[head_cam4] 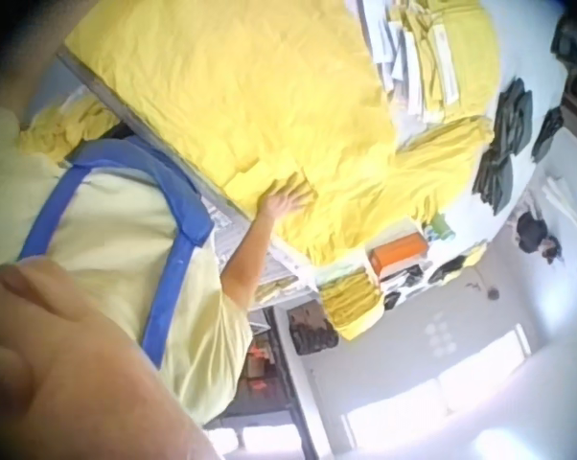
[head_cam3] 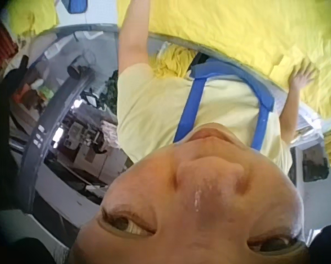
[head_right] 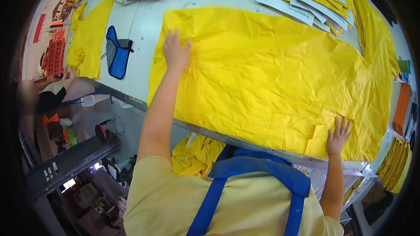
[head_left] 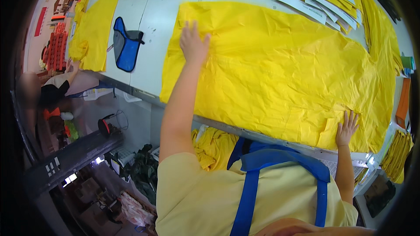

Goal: The person folds a yellow garment on a white table, trims a loose thread with scissors, and then folds a larger yellow fabric piece. The person places the folded items into a pile on the table.

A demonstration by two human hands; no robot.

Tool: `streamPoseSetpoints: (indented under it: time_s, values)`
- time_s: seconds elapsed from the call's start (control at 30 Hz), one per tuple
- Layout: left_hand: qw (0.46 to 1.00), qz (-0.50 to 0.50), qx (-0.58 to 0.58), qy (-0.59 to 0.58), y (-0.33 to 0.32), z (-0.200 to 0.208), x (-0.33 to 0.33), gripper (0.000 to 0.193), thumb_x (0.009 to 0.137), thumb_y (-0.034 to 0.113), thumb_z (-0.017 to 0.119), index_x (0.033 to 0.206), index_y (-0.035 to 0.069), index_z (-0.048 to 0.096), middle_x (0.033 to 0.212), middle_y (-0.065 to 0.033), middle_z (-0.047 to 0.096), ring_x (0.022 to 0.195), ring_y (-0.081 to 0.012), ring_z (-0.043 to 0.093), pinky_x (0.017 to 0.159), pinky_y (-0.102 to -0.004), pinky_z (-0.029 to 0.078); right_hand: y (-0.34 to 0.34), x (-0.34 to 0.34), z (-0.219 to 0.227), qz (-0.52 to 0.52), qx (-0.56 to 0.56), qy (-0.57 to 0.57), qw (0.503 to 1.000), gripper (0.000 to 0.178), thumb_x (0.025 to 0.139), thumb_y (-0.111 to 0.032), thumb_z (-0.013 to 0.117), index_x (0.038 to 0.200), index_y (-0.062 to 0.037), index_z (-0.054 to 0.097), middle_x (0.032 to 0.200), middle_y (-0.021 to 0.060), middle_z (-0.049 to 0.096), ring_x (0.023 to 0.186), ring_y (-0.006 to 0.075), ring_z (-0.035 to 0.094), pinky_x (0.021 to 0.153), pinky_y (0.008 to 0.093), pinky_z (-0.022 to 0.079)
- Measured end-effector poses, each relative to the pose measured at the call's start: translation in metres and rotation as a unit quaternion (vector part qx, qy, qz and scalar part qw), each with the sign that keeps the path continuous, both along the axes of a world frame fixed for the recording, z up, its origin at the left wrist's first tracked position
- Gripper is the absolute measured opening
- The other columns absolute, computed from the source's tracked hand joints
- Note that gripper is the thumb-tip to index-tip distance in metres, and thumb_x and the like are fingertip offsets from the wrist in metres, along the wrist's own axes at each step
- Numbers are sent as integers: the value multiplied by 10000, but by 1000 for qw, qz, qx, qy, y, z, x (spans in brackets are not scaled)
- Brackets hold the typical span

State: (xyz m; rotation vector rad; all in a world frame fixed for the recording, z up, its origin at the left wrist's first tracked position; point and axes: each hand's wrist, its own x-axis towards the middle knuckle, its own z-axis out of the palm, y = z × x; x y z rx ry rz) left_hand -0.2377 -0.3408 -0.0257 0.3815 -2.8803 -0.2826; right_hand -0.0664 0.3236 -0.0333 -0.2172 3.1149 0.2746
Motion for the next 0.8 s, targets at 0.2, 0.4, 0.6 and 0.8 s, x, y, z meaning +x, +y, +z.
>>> streamPoseSetpoints:
  time_s: [0.2, 0.4, 0.6, 0.8]
  values:
    - [974, 149, 170, 10, -139, -15, -127, 413, 818, 257, 662, 1202, 161, 545, 1030, -127, 655, 937, -311, 611, 868, -405, 452, -4, -6, 5, -9, -7, -29, 1000, 542, 912, -373, 391, 1414, -170, 370, 1525, 94, 226, 1424, 354, 99, 1098, 595, 59]
    - [964, 259, 43, -50, -124, -35, -164, 328, 835, 295, 619, 1154, 289, 543, 1124, -67, 613, 1083, -307, 561, 907, -527, 384, -6, -2, 9, -38, -49, -38, 997, 548, 866, -295, 481, 1390, -155, 402, 1517, 111, 236, 1417, 371, 112, 1098, 599, 57]
    - [992, -5, 0, 127, 5, 2, -158, 435, 804, 131, 628, 1220, 196, 523, 1194, -132, 525, 1140, -318, 469, 950, -487, 366, -20, -35, 64, -75, -112, -124, 983, 484, 838, -326, 607, 1285, -163, 514, 1332, 122, 446, 1283, 351, 335, 1055, 528, 224]
    - [885, -409, 214, 60, 297, 31, -93, 480, 779, 89, 633, 1240, 76, 500, 1242, -129, 514, 1195, -325, 444, 1035, -422, 323, 116, -234, 72, -73, -164, 138, 974, 470, 887, -372, 592, 1254, -91, 509, 1173, 174, 555, 1111, 351, 501, 950, 438, 393]
